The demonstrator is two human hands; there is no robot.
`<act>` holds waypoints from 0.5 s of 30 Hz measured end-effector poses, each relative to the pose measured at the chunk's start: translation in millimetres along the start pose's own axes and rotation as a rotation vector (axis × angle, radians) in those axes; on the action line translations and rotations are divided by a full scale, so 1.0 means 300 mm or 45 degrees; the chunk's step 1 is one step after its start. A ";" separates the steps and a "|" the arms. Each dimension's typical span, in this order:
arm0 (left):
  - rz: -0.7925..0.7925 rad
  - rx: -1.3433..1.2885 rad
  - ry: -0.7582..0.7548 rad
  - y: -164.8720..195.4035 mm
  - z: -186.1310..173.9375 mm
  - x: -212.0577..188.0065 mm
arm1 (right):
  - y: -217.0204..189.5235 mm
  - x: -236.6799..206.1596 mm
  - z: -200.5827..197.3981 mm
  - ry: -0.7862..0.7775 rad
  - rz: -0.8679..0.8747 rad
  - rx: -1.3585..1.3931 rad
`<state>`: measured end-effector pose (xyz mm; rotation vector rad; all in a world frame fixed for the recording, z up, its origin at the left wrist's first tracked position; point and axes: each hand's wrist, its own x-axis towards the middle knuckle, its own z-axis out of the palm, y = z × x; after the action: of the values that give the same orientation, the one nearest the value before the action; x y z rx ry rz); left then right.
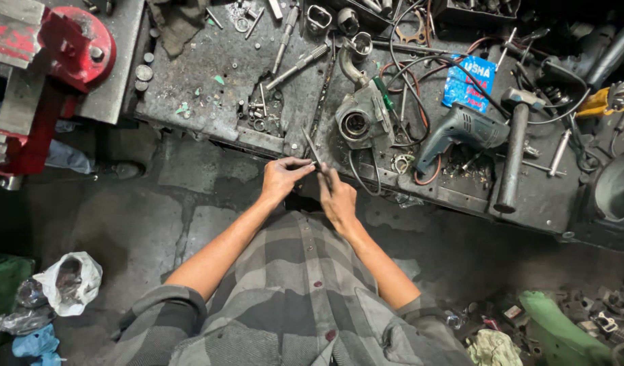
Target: The person works at a cluttered repair bench fitting parts into a small engine casing. They handle a metal component, work on it with a file, then hammer a part into the engine casing, before walking across the workshop carrying small parts.
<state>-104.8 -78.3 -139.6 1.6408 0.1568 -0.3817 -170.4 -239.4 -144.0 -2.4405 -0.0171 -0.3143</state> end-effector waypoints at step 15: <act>0.053 -0.035 -0.006 0.006 0.001 0.000 | 0.005 -0.007 -0.005 0.007 0.027 0.076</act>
<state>-104.3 -78.8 -137.8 1.6136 0.1233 -0.3502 -172.6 -241.5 -144.3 -2.3794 0.0020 -0.3065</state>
